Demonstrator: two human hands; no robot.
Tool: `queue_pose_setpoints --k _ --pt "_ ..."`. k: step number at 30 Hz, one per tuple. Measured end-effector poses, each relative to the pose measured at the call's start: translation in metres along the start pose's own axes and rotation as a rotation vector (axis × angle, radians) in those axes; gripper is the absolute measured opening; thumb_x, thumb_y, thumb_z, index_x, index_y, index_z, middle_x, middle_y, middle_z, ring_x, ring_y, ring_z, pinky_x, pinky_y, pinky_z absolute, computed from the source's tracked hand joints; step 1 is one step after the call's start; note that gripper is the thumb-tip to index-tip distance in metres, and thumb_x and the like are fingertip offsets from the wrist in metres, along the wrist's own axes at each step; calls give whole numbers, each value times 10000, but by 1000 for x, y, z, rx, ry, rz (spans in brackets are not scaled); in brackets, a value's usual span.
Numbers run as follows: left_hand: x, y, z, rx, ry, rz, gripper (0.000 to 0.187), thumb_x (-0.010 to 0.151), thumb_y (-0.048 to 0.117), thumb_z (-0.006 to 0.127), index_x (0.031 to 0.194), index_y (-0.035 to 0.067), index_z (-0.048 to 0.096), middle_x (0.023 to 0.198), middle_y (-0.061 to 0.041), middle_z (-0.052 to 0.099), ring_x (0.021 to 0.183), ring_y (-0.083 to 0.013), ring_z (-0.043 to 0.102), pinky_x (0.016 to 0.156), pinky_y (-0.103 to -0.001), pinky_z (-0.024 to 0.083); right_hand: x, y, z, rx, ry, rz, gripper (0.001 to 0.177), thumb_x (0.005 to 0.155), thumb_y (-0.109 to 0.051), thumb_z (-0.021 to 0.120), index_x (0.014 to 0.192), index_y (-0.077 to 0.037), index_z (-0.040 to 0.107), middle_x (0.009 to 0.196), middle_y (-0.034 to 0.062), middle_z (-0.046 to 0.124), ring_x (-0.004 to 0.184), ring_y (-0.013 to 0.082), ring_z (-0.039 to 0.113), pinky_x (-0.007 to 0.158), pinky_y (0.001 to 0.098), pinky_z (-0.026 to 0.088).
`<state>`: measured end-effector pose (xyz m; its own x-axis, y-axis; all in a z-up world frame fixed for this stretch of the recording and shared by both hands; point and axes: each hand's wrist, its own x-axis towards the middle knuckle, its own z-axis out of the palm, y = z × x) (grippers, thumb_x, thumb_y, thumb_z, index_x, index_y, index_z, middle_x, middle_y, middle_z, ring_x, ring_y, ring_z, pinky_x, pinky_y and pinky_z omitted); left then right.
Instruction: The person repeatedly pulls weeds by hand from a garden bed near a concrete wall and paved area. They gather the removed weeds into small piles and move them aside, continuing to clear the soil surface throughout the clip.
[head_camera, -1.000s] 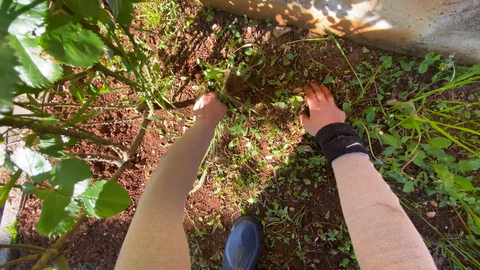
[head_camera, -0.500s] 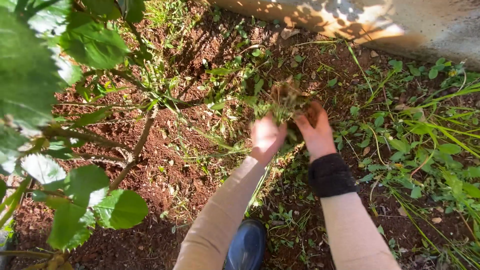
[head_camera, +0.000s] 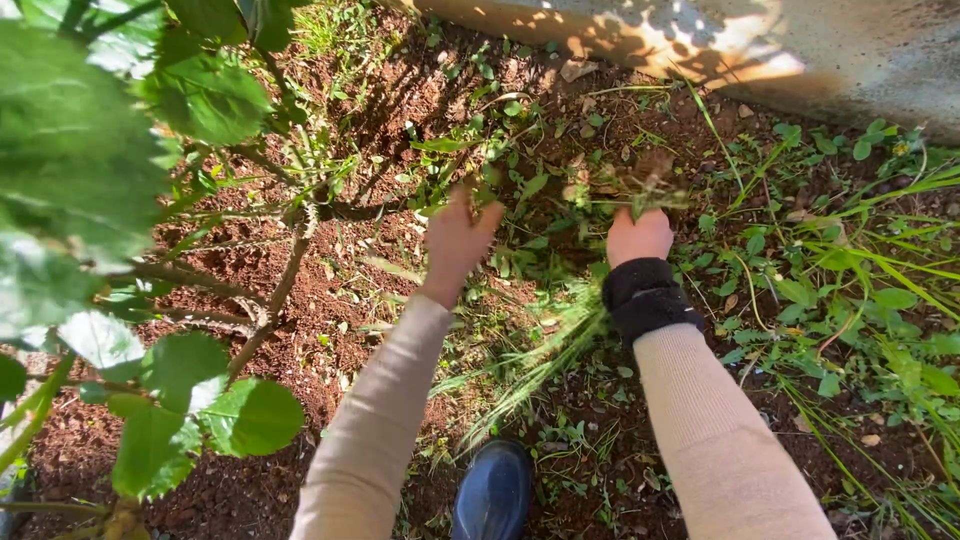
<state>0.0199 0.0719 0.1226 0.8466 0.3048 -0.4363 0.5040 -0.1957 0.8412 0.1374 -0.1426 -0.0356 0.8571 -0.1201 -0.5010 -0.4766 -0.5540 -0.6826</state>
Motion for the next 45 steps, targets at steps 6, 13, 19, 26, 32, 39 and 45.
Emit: queue_pose_setpoints --k 6,13,19,26,32,39,45 --pt "83 -23 -27 903 255 236 1240 808 452 936 1682 263 76 1713 -179 -90 1533 -549 23 1214 -738 78 -30 -57 -29 -527 -135 -175 513 1078 -367 561 1428 0 479 1144 304 656 1111 484 648 879 617 558" --pt "141 -10 27 946 264 -5 908 992 802 275 1618 222 -36 1678 -203 72 1377 -423 505 1219 -618 186 -42 -71 -26 -648 -107 -195 535 1034 -277 594 1466 -1 439 1000 213 710 935 420 702 800 554 589" --pt "236 -106 7 1363 98 67 461 1072 312 417 1507 175 351 1534 -126 450 1228 -301 620 1026 -503 503 -21 -50 -26 -589 -117 -243 557 1039 -277 599 1472 42 454 880 161 662 810 343 679 703 485 565" --pt "206 -93 -5 1892 -112 215 576 899 75 712 1437 103 510 1417 -183 470 1271 -217 479 967 -420 556 5 -32 -20 -606 -111 -300 629 1012 -309 643 1480 73 466 640 41 591 526 192 588 483 328 488" --pt "78 -141 33 1013 -3 266 352 986 305 410 842 56 613 640 -142 651 618 -346 726 536 -519 604 11 -25 -16 -603 -106 -294 640 1000 -380 648 1469 31 503 627 41 600 518 221 604 487 363 499" --pt "93 -93 -29 1725 105 279 532 1140 399 225 1549 93 374 1548 -389 155 1363 -562 343 523 -516 682 4 -28 -15 -632 -83 -308 625 1034 -356 642 1490 43 487 615 17 582 494 175 564 496 313 484" --pt "124 -104 -30 2082 1312 720 417 1117 366 210 947 211 558 784 39 482 639 -87 419 671 -166 383 -2 -36 -22 -589 -82 -328 596 1026 -311 653 1458 73 509 593 35 554 506 191 545 527 327 477"
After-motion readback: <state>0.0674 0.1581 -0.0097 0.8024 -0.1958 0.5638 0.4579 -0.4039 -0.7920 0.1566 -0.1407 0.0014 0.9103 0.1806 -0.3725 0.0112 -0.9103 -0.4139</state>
